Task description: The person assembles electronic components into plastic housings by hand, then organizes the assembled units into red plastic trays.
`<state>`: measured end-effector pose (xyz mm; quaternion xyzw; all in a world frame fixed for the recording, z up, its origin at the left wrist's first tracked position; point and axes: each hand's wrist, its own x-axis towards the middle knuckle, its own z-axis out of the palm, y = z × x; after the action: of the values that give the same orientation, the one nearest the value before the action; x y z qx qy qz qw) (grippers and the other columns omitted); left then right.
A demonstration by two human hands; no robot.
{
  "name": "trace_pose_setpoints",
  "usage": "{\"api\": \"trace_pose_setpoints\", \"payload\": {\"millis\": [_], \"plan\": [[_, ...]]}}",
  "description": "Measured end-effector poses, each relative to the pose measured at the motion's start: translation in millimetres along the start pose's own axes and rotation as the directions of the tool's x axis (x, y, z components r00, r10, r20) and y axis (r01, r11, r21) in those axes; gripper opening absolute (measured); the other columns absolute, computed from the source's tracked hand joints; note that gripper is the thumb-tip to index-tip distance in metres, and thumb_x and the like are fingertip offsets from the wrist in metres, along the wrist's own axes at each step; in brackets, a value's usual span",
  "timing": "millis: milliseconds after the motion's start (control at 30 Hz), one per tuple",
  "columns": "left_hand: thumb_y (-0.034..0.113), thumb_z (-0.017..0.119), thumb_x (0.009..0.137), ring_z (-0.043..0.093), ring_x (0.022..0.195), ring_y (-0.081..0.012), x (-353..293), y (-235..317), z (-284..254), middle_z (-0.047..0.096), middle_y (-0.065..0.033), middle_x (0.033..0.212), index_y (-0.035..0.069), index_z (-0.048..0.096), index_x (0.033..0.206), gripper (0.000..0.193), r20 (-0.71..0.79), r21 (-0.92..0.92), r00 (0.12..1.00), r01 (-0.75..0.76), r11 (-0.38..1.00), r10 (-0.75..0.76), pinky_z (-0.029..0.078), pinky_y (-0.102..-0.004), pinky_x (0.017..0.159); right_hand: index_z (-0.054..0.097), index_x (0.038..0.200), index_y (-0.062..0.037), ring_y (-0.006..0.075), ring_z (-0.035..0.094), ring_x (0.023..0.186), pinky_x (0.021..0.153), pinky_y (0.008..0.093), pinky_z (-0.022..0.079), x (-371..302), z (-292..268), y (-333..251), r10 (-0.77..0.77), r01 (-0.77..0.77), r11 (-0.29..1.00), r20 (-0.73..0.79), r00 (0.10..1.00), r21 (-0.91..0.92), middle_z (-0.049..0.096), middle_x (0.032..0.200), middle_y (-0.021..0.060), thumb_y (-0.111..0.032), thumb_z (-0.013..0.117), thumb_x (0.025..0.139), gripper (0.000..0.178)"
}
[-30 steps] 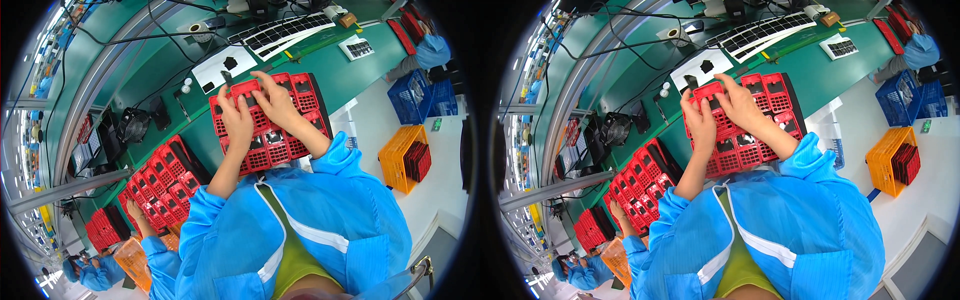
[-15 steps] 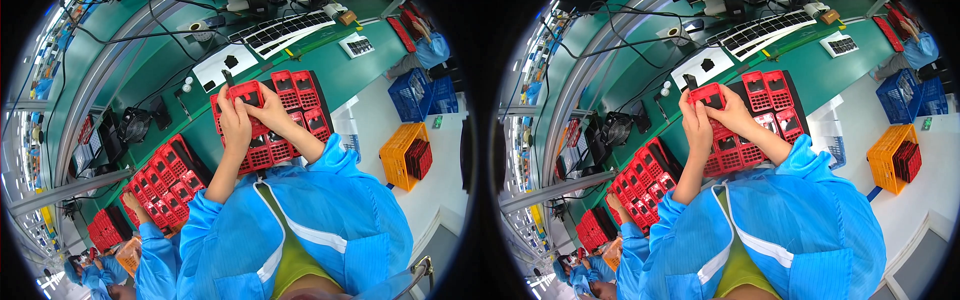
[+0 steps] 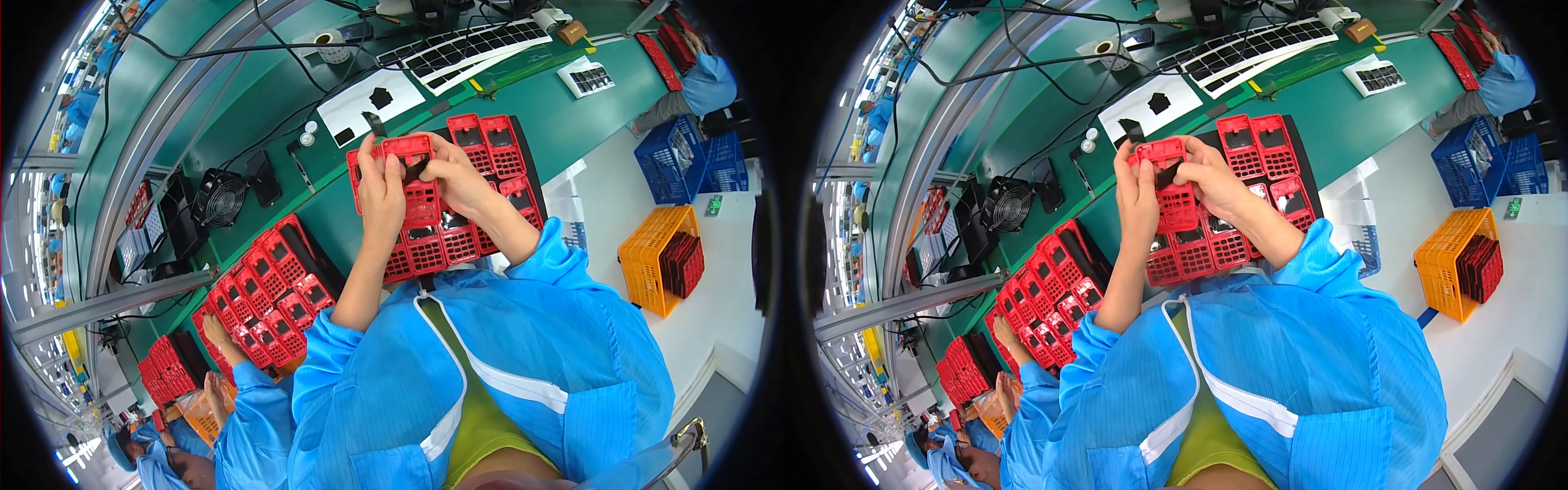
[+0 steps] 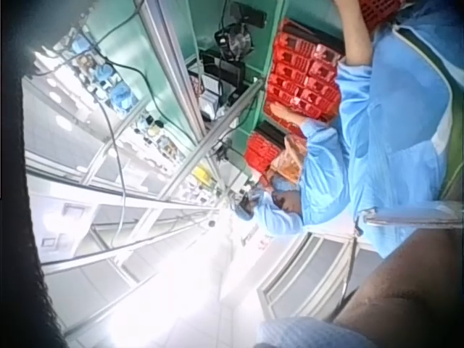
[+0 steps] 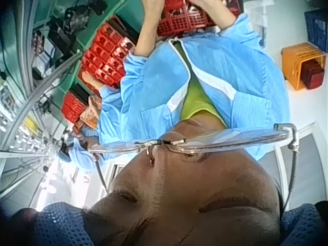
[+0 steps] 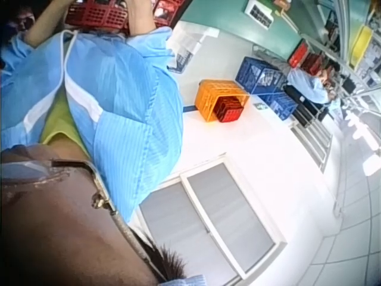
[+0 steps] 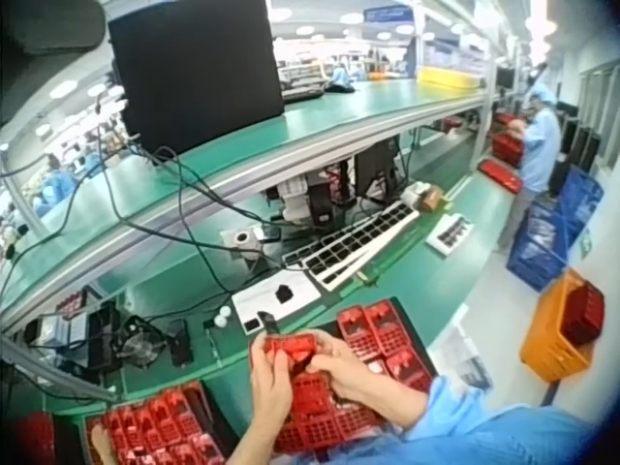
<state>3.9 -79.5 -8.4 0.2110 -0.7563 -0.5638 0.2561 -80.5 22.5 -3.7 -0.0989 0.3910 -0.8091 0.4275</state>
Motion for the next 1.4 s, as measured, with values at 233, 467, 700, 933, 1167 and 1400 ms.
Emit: {"api": "trace_pose_setpoints", "payload": {"millis": [233, 467, 700, 933, 1167, 1400], "plan": [[0.011, 0.071, 0.071, 0.051, 0.089, -0.0296, -6, 3, 3, 0.049, -0.0132, 0.101, 0.003, 0.052, 0.101, 0.036, -0.085, 0.496, 0.823, -0.454, 0.74, 0.562, 0.039, -0.0411, 0.084, 0.056, 0.106, -0.0045, 0.0135, 0.058, 0.092, 0.081, 0.0278, 0.046, 1, 3, -3, -0.011, 0.015, 1.0, -0.143, 0.99, 0.025, 0.061, 0.097, 0.0053, -0.019, 0.054, 0.091, 0.021], [0.008, 0.071, 0.07, 0.052, 0.089, -0.0287, -3, -2, 7, 0.055, -0.0092, 0.093, 0.006, 0.057, 0.085, 0.021, 0.085, 0.494, 0.798, -0.553, 0.671, 0.596, 0.039, -0.0388, 0.08, 0.056, 0.105, -0.0031, 0.0097, 0.056, 0.089, 0.078, 0.0238, 0.044, -1, -9, -4, -0.006, -0.002, 0.999, -0.164, 0.986, -0.052, 0.061, 0.096, 0.0043, -0.02, 0.05, 0.093, 0.021], [0.003, 0.069, 0.072, 0.051, 0.089, -0.0286, -11, -7, 8, 0.055, -0.0111, 0.093, 0.004, 0.053, 0.087, 0.022, 0.081, 0.375, 0.816, -0.557, 0.741, 0.572, 0.04, -0.0381, 0.08, 0.055, 0.107, -0.0023, 0.0083, 0.053, 0.079, 0.074, 0.0227, 0.044, 5, -15, -5, -0.042, 0.025, 0.994, -0.156, 0.987, -0.109, 0.057, 0.086, 0.0015, -0.024, 0.047, 0.095, 0.026], [0.004, 0.06, 0.086, 0.042, 0.073, -0.006, -10, -21, -14, 0.046, -0.0023, 0.092, 0.002, 0.048, 0.095, 0.016, -0.315, -0.276, 0.948, -0.138, 0.951, 0.046, 0.038, -0.019, 0.067, 0.055, 0.102, -0.0016, 0.0118, 0.055, 0.075, 0.067, 0.0254, 0.045, 23, -50, -6, -0.214, 0.035, 0.672, -0.148, 0.966, -0.74, 0.057, 0.081, 0.0067, -0.021, 0.053, 0.091, 0.022], [0.008, 0.06, 0.087, 0.045, 0.069, -0.0043, -30, -33, -17, 0.049, -0.0001, 0.084, 0.002, 0.049, 0.097, 0.017, -0.231, -0.191, 0.972, 0.005, 0.982, -0.05, 0.039, -0.018, 0.061, 0.059, 0.096, -0.003, 0.0317, 0.054, 0.089, 0.074, 0.0388, 0.044, 47, -82, 8, -0.489, 0.053, -0.347, 0.229, 0.842, -0.936, 0.057, 0.096, 0.0144, -0.022, 0.062, 0.081, 0.024], [0.011, 0.057, 0.089, 0.049, 0.077, -0.0074, -30, -29, -13, 0.052, -0.0033, 0.089, 0.0, 0.048, 0.112, 0.026, -0.231, -0.215, 0.971, 0.013, 0.976, -0.064, 0.043, -0.0209, 0.068, 0.067, 0.089, -0.0084, 0.0298, 0.053, 0.104, 0.087, 0.0416, 0.041, 52, -139, -22, -0.485, 0.026, -0.41, 0.242, 0.84, -0.912, 0.064, 0.096, 0.0095, -0.03, 0.061, 0.079, 0.024]]}}
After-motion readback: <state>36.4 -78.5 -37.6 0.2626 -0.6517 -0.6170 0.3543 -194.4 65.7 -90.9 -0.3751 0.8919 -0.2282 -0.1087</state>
